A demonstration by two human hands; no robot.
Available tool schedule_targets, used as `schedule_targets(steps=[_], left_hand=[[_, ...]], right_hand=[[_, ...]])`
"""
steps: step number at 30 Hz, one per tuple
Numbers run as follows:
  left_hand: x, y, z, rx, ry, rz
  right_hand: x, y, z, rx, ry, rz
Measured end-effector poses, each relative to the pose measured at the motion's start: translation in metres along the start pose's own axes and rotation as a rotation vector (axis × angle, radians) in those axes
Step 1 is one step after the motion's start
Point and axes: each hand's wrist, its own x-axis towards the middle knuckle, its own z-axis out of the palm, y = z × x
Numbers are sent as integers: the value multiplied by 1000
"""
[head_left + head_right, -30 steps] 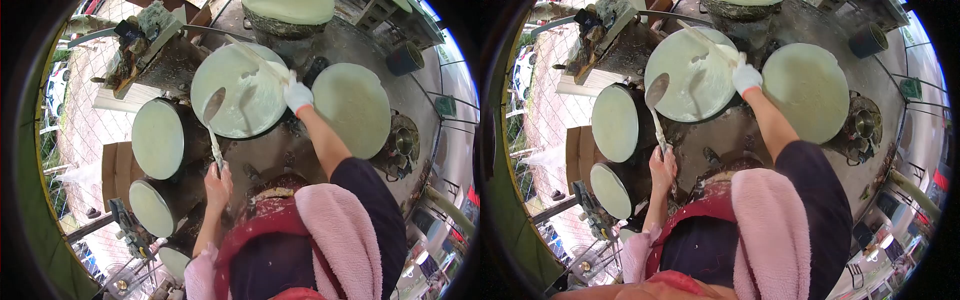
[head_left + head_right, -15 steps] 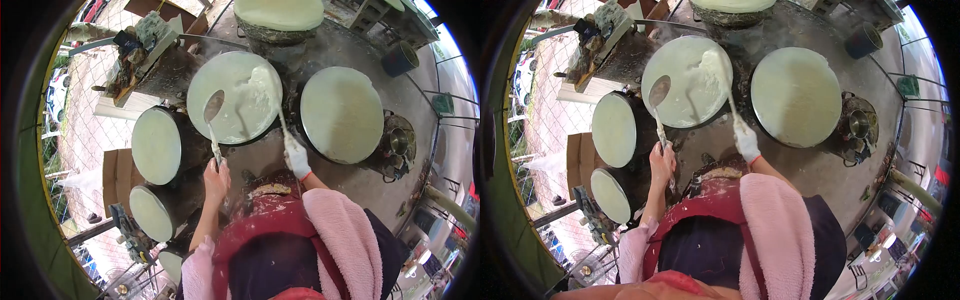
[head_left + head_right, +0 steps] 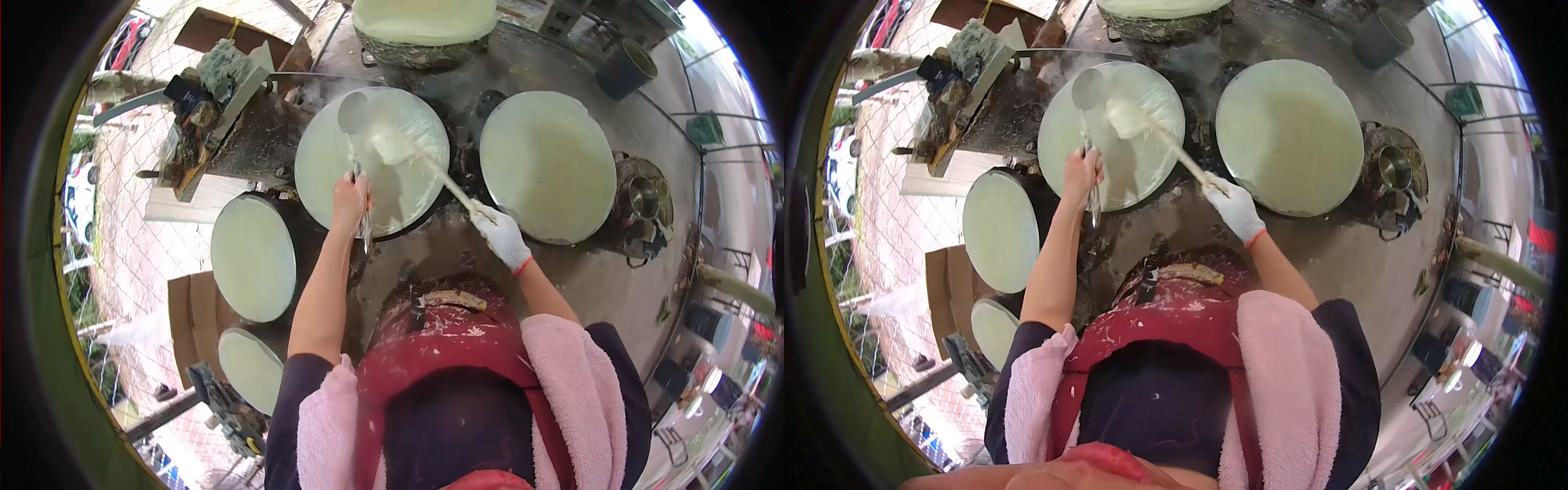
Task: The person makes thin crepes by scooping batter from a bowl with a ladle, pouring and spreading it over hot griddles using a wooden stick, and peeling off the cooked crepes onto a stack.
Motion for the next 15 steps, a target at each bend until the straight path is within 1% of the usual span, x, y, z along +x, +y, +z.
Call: schedule_targets(steps=[3, 4, 5, 6, 7, 9, 10, 12, 13, 14, 15], left_hand=[[40, -16, -3, -114, -114, -85], [36, -13, -6, -119, -147, -124], [27, -4, -9, -125, -181, -160], [19, 0, -14, -128, -212, -198], [13, -3, -21, -201, -205, -241], [3, -8, -38, -343, -186, -326], [0, -10, -44, -386, -198, -364], [-7, -14, -53, -476, -221, -447], [-7, -20, -53, -595, -262, -472], [-7, -31, -49, -717, -303, -496], [-9, -37, -46, -838, -342, -523]], right_hand=[[-31, 20, 49, 98, 112, 104], [-35, 31, 75, 397, 53, 171], [-51, -27, 100, 420, 38, 385], [-53, -29, 108, 411, 13, 433], [-52, -34, 115, 403, -13, 480], [-51, -46, 125, 395, 174, 348], [-50, -31, 124, 373, 237, 273], [-55, -9, 148, 419, 199, 347], [-59, -14, 163, 441, 182, 379], [-64, -19, 180, 354, 146, 470], [-61, -21, 195, 434, 87, 467]])
